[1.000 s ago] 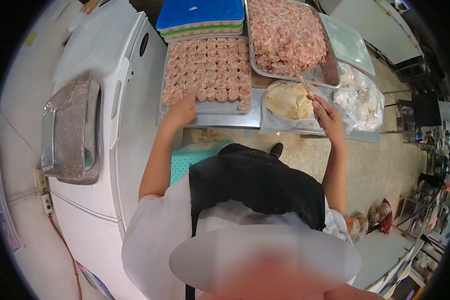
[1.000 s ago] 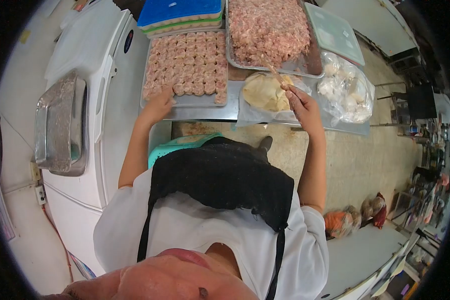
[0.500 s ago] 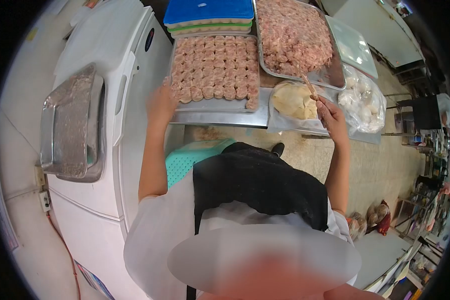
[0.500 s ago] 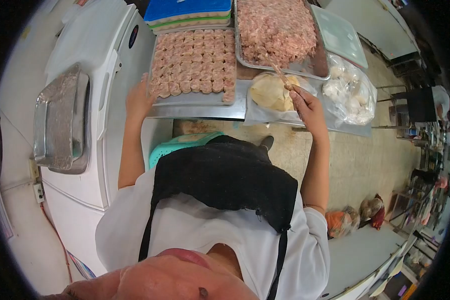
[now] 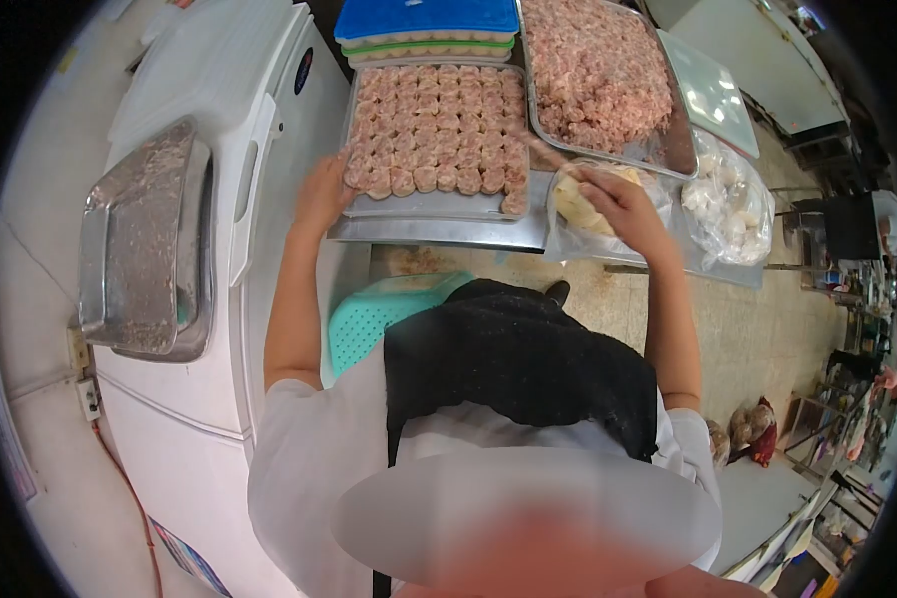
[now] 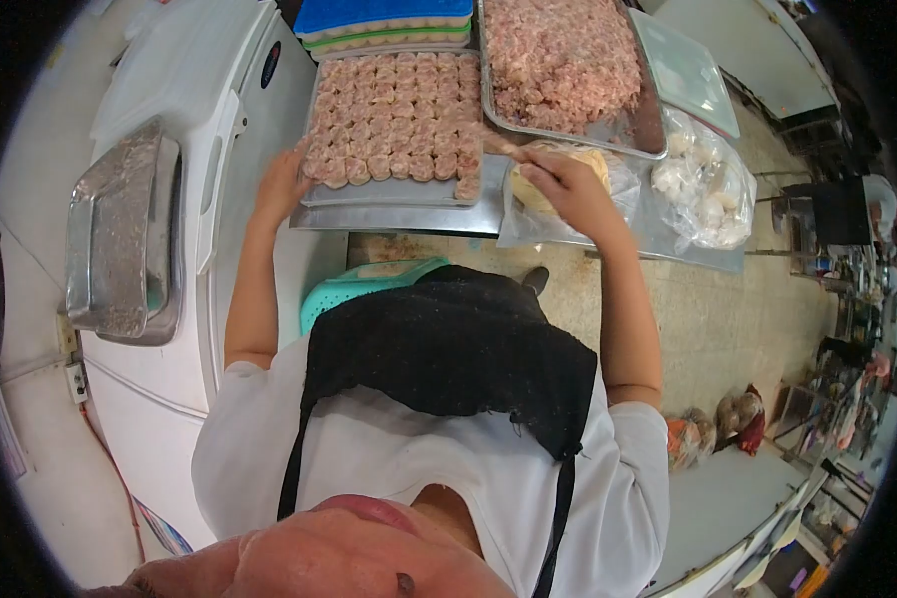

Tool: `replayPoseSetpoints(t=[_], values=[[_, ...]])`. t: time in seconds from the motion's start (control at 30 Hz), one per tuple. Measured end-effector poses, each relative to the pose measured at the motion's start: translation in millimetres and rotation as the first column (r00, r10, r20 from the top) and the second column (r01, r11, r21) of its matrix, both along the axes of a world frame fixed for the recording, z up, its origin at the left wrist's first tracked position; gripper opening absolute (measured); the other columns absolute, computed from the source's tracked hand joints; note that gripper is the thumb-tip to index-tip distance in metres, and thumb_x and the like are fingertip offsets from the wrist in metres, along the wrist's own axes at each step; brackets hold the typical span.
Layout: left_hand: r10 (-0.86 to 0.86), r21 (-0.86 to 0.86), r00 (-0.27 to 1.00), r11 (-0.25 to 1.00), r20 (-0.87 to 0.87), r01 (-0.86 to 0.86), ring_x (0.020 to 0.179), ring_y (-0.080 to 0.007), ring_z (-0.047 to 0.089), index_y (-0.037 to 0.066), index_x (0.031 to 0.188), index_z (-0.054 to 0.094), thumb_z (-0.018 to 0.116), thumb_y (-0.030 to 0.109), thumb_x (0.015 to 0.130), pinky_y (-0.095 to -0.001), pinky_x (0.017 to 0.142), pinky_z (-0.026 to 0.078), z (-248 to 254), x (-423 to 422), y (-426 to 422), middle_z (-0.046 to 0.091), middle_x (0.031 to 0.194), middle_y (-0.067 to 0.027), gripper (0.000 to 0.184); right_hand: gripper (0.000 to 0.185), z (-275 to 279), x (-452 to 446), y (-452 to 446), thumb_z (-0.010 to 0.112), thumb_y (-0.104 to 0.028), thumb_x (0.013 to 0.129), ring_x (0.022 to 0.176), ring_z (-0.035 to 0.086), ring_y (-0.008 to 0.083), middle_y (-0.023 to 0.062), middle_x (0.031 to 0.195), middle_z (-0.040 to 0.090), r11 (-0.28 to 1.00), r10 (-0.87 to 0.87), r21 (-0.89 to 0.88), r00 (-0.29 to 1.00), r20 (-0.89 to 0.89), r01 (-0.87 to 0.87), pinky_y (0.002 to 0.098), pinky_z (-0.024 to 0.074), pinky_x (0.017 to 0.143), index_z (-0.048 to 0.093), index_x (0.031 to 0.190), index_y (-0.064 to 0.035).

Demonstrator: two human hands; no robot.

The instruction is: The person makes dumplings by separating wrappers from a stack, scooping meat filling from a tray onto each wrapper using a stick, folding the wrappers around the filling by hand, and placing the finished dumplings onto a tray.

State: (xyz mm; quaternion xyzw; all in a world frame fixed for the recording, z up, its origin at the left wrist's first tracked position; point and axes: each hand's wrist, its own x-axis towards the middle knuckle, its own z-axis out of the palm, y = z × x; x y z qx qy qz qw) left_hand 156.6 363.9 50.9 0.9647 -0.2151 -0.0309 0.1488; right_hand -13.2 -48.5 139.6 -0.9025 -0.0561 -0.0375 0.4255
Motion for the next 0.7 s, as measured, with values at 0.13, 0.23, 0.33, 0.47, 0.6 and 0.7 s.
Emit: replayPoseSetpoints(t=[0.13, 0.23, 0.33, 0.47, 0.6, 0.7], values=[[-0.14, -0.184, 0.99, 0.973, -0.002, 0.137, 0.105, -0.0369, 0.054, 0.011, 0.142, 0.035, 0.069, 0.011, 0.075, -0.0431, 0.09, 0.044, -8, 3, 12, 0.051, 0.122, -0.0181, 0.076, 0.039, -9, 11, 34, 0.055, -0.013, 0.09, 0.102, 0.06, 0.0329, 0.0183, 0.111, 0.063, 0.965, 0.184, -0.163, 0.972, -0.146, -0.207, 0.0362, 0.0452, 0.09, 0.054, 0.128, -0.0045], [-0.039, -0.16, 0.998, 0.986, 0.047, 0.046, 0.112, -0.0374, 0.051, 0.011, 0.143, 0.035, 0.065, 0.008, 0.077, -0.0415, 0.095, 0.042, 18, -14, 7, 0.053, 0.118, -0.0191, 0.073, 0.045, -23, 15, 58, 0.052, -0.007, 0.088, 0.095, 0.059, 0.0366, 0.0187, 0.102, 0.062, 0.929, 0.257, -0.223, 0.948, -0.188, -0.296, 0.0406, 0.0459, 0.085, 0.05, 0.132, -0.0084], [-0.028, -0.29, 0.993, 0.955, 0.115, 0.06, 0.112, -0.0386, 0.052, 0.01, 0.142, 0.036, 0.06, 0.011, 0.082, -0.0432, 0.094, 0.043, 31, -33, -3, 0.057, 0.114, -0.0217, 0.065, 0.044, -19, 15, 72, 0.053, -0.007, 0.087, 0.093, 0.059, 0.0361, 0.0186, 0.101, 0.061, 0.94, 0.248, -0.178, 0.941, -0.232, -0.291, 0.0406, 0.0459, 0.084, 0.051, 0.132, -0.0084], [-0.069, -0.42, 0.98, 0.907, -0.188, -0.017, 0.105, -0.0423, 0.056, 0.007, 0.141, 0.037, 0.05, 0.015, 0.087, -0.0474, 0.09, 0.044, 26, -56, -12, 0.058, 0.114, -0.0265, 0.056, 0.041, -29, 15, 77, 0.052, -0.007, 0.088, 0.092, 0.059, 0.036, 0.0184, 0.102, 0.061, 0.949, 0.254, -0.136, 0.947, -0.195, -0.283, 0.0408, 0.0463, 0.083, 0.054, 0.129, -0.0076], [-0.098, -0.303, 0.983, 0.952, -0.157, 0.046, 0.101, -0.0446, 0.056, 0.002, 0.14, 0.036, 0.044, 0.016, 0.089, -0.0487, 0.089, 0.044, 6, -51, -11, 0.056, 0.117, -0.0287, 0.053, 0.036, -42, 17, 82, 0.051, -0.009, 0.089, 0.094, 0.059, 0.0375, 0.0199, 0.101, 0.061, 0.939, 0.272, -0.153, 0.936, -0.224, -0.31, 0.0426, 0.0465, 0.084, 0.057, 0.124, -0.0067], [-0.081, -0.261, 0.971, 0.965, -0.226, 0.02, 0.113, -0.0421, 0.051, 0.002, 0.141, 0.033, 0.044, 0.015, 0.091, -0.0442, 0.097, 0.041, -2, -43, -10, 0.05, 0.129, -0.0265, 0.053, 0.033, -34, 15, 87, 0.051, -0.01, 0.089, 0.095, 0.059, 0.038, 0.0212, 0.101, 0.062, 0.926, 0.274, -0.177, 0.915, -0.297, -0.334, 0.0437, 0.0469, 0.084, 0.059, 0.121, -0.0054]])
